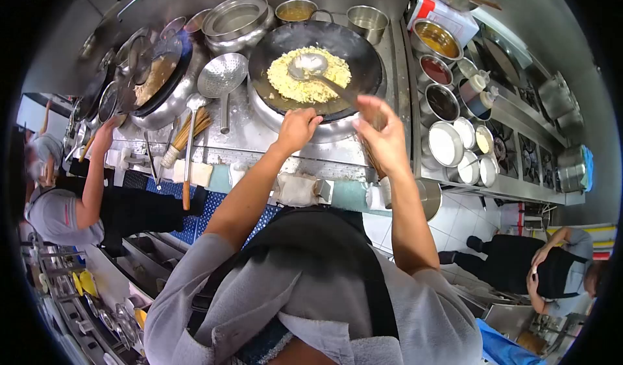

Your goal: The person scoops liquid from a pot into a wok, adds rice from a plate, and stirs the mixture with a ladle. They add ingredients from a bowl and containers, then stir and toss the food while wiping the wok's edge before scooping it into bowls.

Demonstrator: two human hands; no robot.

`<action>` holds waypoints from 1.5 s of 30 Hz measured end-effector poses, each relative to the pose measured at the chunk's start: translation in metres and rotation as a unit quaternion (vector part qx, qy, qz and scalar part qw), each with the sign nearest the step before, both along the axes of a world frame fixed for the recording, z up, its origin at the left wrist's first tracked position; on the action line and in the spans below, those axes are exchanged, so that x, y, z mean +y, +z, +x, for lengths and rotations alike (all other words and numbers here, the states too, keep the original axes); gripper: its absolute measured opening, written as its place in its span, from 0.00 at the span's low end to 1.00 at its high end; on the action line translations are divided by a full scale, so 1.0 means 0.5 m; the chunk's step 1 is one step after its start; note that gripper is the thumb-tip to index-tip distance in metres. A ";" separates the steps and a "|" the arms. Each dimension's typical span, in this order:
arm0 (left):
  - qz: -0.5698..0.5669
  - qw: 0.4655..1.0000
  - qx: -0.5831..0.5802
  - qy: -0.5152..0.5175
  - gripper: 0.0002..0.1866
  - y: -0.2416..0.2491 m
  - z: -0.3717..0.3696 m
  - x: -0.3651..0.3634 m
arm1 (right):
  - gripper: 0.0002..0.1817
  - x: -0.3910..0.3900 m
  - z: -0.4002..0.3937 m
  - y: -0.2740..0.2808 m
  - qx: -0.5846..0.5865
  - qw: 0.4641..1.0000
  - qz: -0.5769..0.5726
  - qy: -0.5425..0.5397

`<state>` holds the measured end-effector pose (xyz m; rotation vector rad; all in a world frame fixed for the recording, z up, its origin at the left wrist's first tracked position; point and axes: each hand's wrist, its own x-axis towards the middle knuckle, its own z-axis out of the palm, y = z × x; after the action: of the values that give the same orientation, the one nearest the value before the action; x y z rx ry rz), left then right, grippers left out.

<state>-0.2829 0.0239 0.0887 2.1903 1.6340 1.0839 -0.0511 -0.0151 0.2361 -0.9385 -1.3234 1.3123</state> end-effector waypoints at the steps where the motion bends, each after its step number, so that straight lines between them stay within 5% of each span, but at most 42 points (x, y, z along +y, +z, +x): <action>1: 0.011 1.000 -0.005 -0.004 0.13 0.005 -0.002 0.005 | 0.11 0.047 -0.028 0.008 -0.127 0.949 0.278 -0.081; 2: 0.022 0.999 -0.030 -0.006 0.12 0.007 -0.005 0.001 | 0.02 0.098 -0.061 0.022 -0.177 0.886 0.410 -0.123; 4: 0.038 0.996 -0.081 -0.019 0.12 0.016 -0.008 -0.017 | 0.13 0.251 -0.110 -0.006 -0.012 0.980 0.197 0.035; 6: 0.026 0.987 -0.153 -0.033 0.19 0.059 -0.012 -0.051 | 0.18 0.285 -0.151 0.119 0.066 0.972 0.204 -0.100; 8: 0.005 0.963 -0.258 -0.075 0.18 0.120 -0.011 -0.115 | 0.18 0.257 -0.139 0.188 0.212 0.923 0.314 -0.072; 10: -0.079 0.913 -0.380 -0.126 0.15 0.245 -0.011 -0.176 | 0.17 0.280 -0.126 0.149 0.253 0.905 0.331 -0.090; 11: -0.107 0.880 -0.436 -0.153 0.12 0.319 -0.008 -0.214 | 0.18 0.335 -0.146 0.068 0.184 0.928 0.282 -0.156; 13: -0.027 0.894 -0.392 -0.215 0.12 0.457 -0.017 -0.255 | 0.20 0.417 -0.135 0.054 0.172 0.954 0.218 -0.118; 16: 0.100 0.929 -0.236 -0.267 0.11 0.603 -0.030 -0.304 | 0.23 0.374 -0.132 0.201 0.193 0.944 0.235 -0.127; 18: 0.166 0.915 -0.198 -0.309 0.09 0.626 -0.030 -0.322 | 0.23 0.353 -0.109 0.197 0.218 0.926 0.282 -0.121; 21: 0.197 0.889 -0.210 -0.357 0.07 0.636 -0.002 -0.351 | 0.21 0.430 -0.149 0.008 0.217 0.917 0.275 -0.189; 26: 0.190 0.895 -0.169 -0.367 0.10 0.678 0.040 -0.368 | 0.19 0.343 -0.247 0.180 0.189 0.937 0.286 -0.060; 27: 0.177 0.897 -0.162 -0.370 0.10 0.674 0.041 -0.369 | 0.19 0.278 -0.257 0.193 0.185 0.934 0.298 -0.069; 29: 0.151 0.902 -0.147 -0.377 0.10 0.666 0.043 -0.371 | 0.18 0.362 -0.281 0.021 0.133 0.945 0.298 -0.031; 32: 0.054 0.918 -0.109 -0.378 0.11 0.642 0.021 -0.364 | 0.18 0.432 -0.244 0.130 0.001 0.965 0.233 -0.116; 33: 0.012 0.923 -0.095 -0.372 0.12 0.635 0.010 -0.362 | 0.19 0.487 -0.231 0.156 0.046 0.916 0.372 -0.143; 35: -0.025 0.930 -0.136 -0.341 0.12 0.585 -0.024 -0.355 | 0.17 0.441 -0.165 0.228 0.085 0.944 0.307 -0.081; 37: -0.070 0.936 -0.211 -0.271 0.13 0.505 -0.052 -0.357 | 0.17 0.465 -0.135 0.142 0.207 0.922 0.304 -0.123; 39: -0.169 0.927 -0.276 -0.188 0.15 0.425 -0.063 -0.360 | 0.17 0.501 -0.179 0.038 0.210 0.932 0.211 -0.206; 43: -0.312 0.885 -0.316 -0.140 0.17 0.278 -0.065 -0.336 | 0.18 0.406 -0.268 0.211 0.177 0.959 0.205 -0.084; 45: -0.321 0.884 -0.307 -0.149 0.17 0.227 -0.065 -0.321 | 0.19 0.324 -0.287 0.197 0.178 0.943 0.276 -0.046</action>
<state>-0.3155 -0.1364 0.2022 1.4021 1.1001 0.8499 -0.1945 0.1467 0.3345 -0.3467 -1.2436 0.9055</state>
